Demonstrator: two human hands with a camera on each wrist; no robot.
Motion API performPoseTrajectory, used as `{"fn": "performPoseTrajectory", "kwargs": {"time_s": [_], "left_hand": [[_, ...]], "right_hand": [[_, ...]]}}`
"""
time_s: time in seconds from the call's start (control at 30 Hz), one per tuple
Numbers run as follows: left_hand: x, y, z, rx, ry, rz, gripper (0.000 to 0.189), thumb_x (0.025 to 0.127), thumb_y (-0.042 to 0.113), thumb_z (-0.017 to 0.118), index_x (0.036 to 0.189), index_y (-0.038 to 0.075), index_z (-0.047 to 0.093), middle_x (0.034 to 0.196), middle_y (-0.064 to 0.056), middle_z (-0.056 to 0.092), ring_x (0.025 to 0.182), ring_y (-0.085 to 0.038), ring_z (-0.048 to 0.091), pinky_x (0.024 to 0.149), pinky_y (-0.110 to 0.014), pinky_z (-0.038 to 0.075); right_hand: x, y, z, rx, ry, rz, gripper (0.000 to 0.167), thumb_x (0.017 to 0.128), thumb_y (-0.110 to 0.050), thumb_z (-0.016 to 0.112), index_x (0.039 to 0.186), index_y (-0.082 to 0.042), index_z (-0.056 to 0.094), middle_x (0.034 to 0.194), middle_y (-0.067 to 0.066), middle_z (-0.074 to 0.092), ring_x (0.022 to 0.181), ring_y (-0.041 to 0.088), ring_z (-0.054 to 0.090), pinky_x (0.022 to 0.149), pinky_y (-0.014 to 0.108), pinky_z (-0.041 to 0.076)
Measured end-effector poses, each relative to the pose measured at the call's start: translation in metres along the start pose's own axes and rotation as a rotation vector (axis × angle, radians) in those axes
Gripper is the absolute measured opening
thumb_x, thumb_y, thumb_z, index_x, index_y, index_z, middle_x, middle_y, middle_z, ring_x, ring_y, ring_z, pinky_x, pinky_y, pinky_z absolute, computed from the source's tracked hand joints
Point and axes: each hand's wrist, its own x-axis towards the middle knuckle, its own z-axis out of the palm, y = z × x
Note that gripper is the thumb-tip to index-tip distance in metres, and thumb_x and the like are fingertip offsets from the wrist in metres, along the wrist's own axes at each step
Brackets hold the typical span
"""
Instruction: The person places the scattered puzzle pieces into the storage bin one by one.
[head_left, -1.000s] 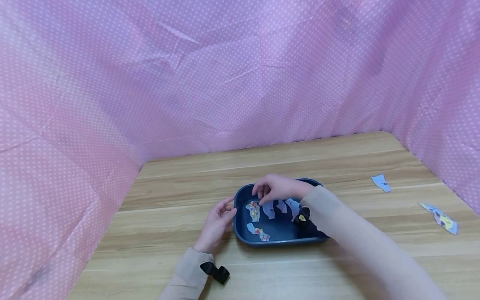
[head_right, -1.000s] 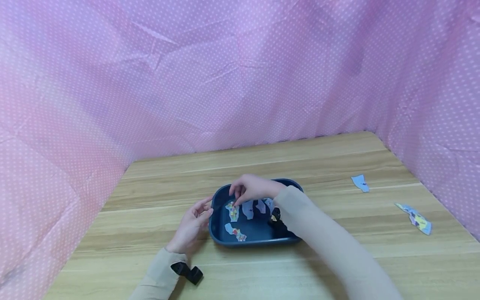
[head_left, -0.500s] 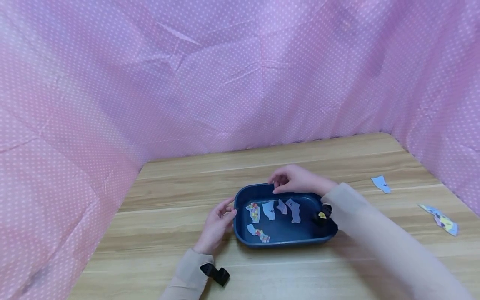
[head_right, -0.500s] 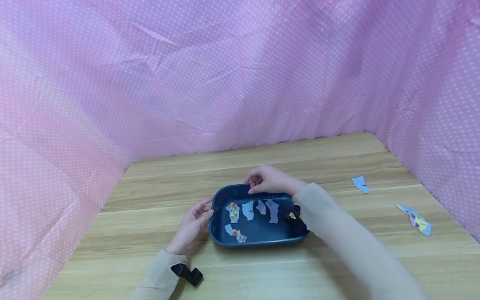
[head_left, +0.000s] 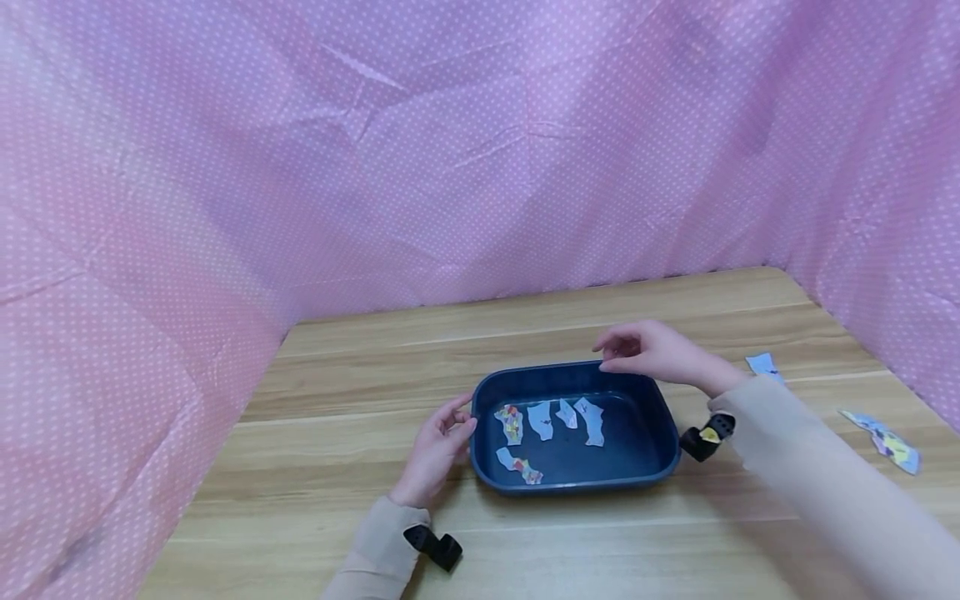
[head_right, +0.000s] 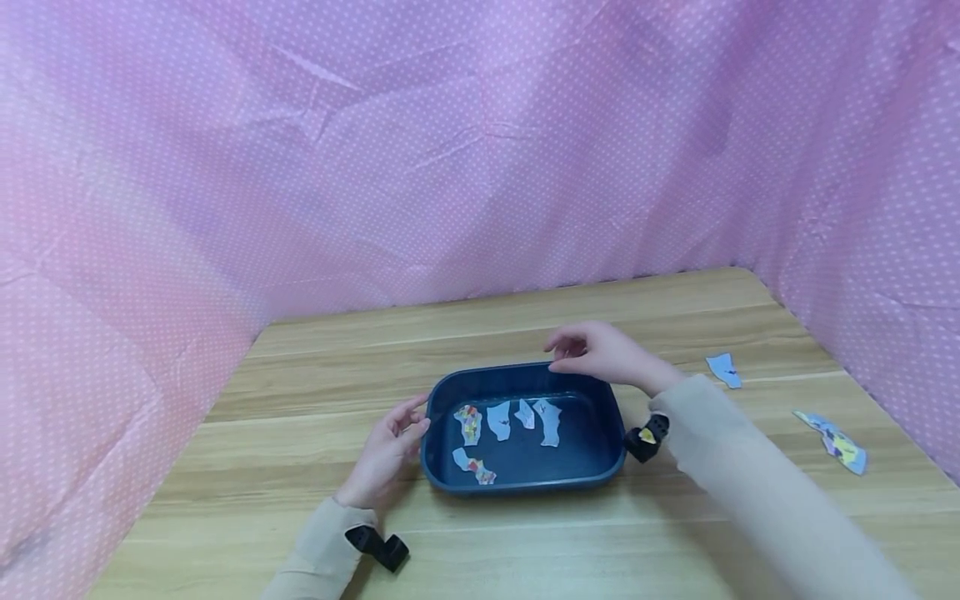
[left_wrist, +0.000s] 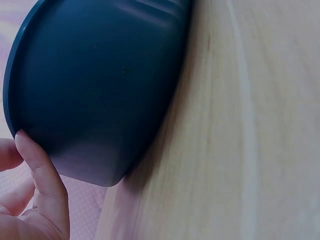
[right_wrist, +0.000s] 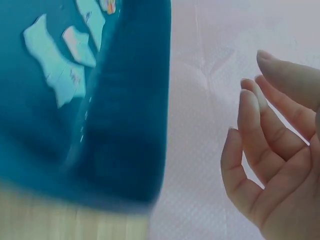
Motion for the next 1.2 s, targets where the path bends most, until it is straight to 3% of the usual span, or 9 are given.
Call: {"fn": "performPoseTrajectory", "kwargs": {"time_s": [0.23,0.4,0.57,0.87,0.93,1.03,1.13,1.2], "left_hand": [[0.001,0.000,0.000,-0.002,-0.003,0.006,0.043,0.095,0.006,0.055,0.137,0.004,0.047,0.097,-0.005,0.052,0.076,-0.012,0.050,0.064,-0.024,0.044],[0.002,0.000,-0.001,-0.001,-0.004,0.010,0.043,0.094,0.006,0.055,0.137,0.004,0.047,0.098,-0.008,0.053,0.076,-0.012,0.051,0.064,-0.024,0.045],[0.003,0.002,-0.001,0.002,-0.008,-0.001,0.043,0.094,0.006,0.055,0.137,0.004,0.047,0.097,-0.005,0.052,0.077,-0.012,0.051,0.064,-0.024,0.045],[0.003,0.003,-0.003,0.005,-0.008,-0.002,0.044,0.095,0.007,0.055,0.138,0.006,0.047,0.097,-0.004,0.052,0.078,-0.013,0.051,0.065,-0.025,0.045],[0.003,0.002,-0.003,0.009,-0.006,0.000,0.044,0.095,0.008,0.055,0.138,0.006,0.047,0.097,-0.005,0.053,0.077,-0.012,0.051,0.065,-0.025,0.045],[0.003,0.002,-0.003,0.013,-0.004,-0.003,0.044,0.095,0.008,0.055,0.138,0.006,0.047,0.098,-0.005,0.053,0.077,-0.013,0.051,0.064,-0.025,0.045],[0.003,0.002,-0.003,0.014,-0.005,-0.008,0.044,0.095,0.008,0.056,0.138,0.007,0.047,0.099,-0.007,0.053,0.077,-0.013,0.051,0.064,-0.024,0.044],[0.003,0.002,-0.004,0.015,-0.008,-0.006,0.044,0.095,0.008,0.056,0.138,0.007,0.047,0.100,-0.008,0.053,0.077,-0.013,0.051,0.063,-0.024,0.043]], "right_hand": [[-0.021,0.021,-0.017,0.003,0.097,0.089,0.025,0.088,-0.012,0.066,0.111,-0.001,0.065,0.091,0.005,0.067,0.080,0.008,0.061,0.070,0.021,0.050],[-0.035,0.037,-0.024,-0.035,0.170,0.102,0.023,0.086,-0.012,0.068,0.107,0.000,0.066,0.088,0.005,0.067,0.074,0.001,0.058,0.066,0.021,0.048],[-0.048,0.053,-0.029,-0.051,0.205,0.111,0.024,0.085,-0.010,0.069,0.105,0.002,0.066,0.086,0.005,0.067,0.073,-0.003,0.056,0.064,0.020,0.047],[-0.066,0.085,-0.040,-0.111,0.221,0.227,0.033,0.087,-0.015,0.067,0.111,0.008,0.062,0.094,0.015,0.067,0.075,-0.009,0.054,0.067,0.017,0.047],[-0.069,0.093,-0.041,-0.125,0.224,0.249,0.036,0.087,-0.016,0.067,0.112,0.010,0.060,0.098,0.022,0.066,0.077,-0.005,0.056,0.066,0.017,0.046],[-0.074,0.102,-0.043,-0.152,0.230,0.291,0.040,0.086,-0.018,0.068,0.114,0.011,0.059,0.105,0.030,0.062,0.082,0.015,0.064,0.068,0.021,0.047],[-0.078,0.109,-0.045,-0.179,0.221,0.330,0.046,0.087,-0.021,0.067,0.117,0.012,0.055,0.112,0.037,0.056,0.092,0.041,0.063,0.074,0.035,0.051],[-0.080,0.112,-0.046,-0.192,0.210,0.356,0.049,0.089,-0.023,0.065,0.120,0.012,0.053,0.115,0.040,0.052,0.099,0.050,0.057,0.078,0.047,0.051]]}}
